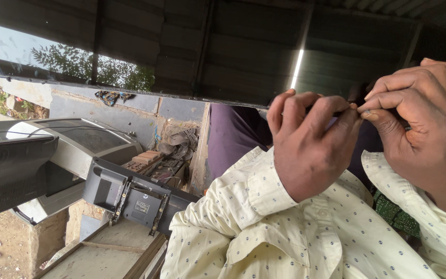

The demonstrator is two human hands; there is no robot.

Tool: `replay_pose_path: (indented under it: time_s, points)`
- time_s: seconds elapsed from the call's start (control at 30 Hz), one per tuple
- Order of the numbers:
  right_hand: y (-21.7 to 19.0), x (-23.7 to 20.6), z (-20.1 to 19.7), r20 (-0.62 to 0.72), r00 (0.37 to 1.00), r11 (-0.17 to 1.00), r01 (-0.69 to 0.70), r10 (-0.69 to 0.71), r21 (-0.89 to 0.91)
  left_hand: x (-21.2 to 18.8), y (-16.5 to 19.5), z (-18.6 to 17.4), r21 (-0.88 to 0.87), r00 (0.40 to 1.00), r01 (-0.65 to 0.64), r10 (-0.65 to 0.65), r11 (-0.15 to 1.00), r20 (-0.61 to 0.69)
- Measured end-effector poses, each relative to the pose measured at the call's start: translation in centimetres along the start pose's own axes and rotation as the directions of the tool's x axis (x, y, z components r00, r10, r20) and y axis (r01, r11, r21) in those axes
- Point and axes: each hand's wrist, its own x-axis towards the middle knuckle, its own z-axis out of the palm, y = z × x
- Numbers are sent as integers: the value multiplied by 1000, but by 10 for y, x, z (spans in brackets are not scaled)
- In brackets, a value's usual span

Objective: The person sits and manipulates a small dark electronic component with both hands, pinching and working at its edge for most of the episode, briefly pausing and looking around before resuming. The component stays in hand throughout and no tool is used.

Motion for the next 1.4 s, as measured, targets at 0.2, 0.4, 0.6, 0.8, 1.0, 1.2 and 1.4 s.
replay_pose_path:
  time_s: [0.2,0.4,0.6,0.8,1.0,1.2,1.4]
  points:
    - [-3,3,-1,-12,1000,1000,-3,3,-18,-2,0,4,34,996,-66,64,997,61]
    - [-1,5,-4,-39,999,1000,22,-22,8,0,-1,7,67,989,-128,122,989,86]
    - [-3,5,-8,-35,999,998,19,-17,58,3,-1,5,28,985,-149,145,989,96]
    - [-4,0,-13,-5,1000,1000,-4,4,22,2,-3,8,12,984,-156,154,988,92]
    - [-3,-1,-11,13,998,998,-55,55,39,0,-3,10,-35,985,-139,142,990,99]
    - [-8,7,-9,-6,999,999,35,-35,28,0,-3,7,-73,986,-110,118,991,121]
    - [-9,10,-6,-21,999,998,46,-45,30,0,-5,6,-61,981,-135,142,989,135]
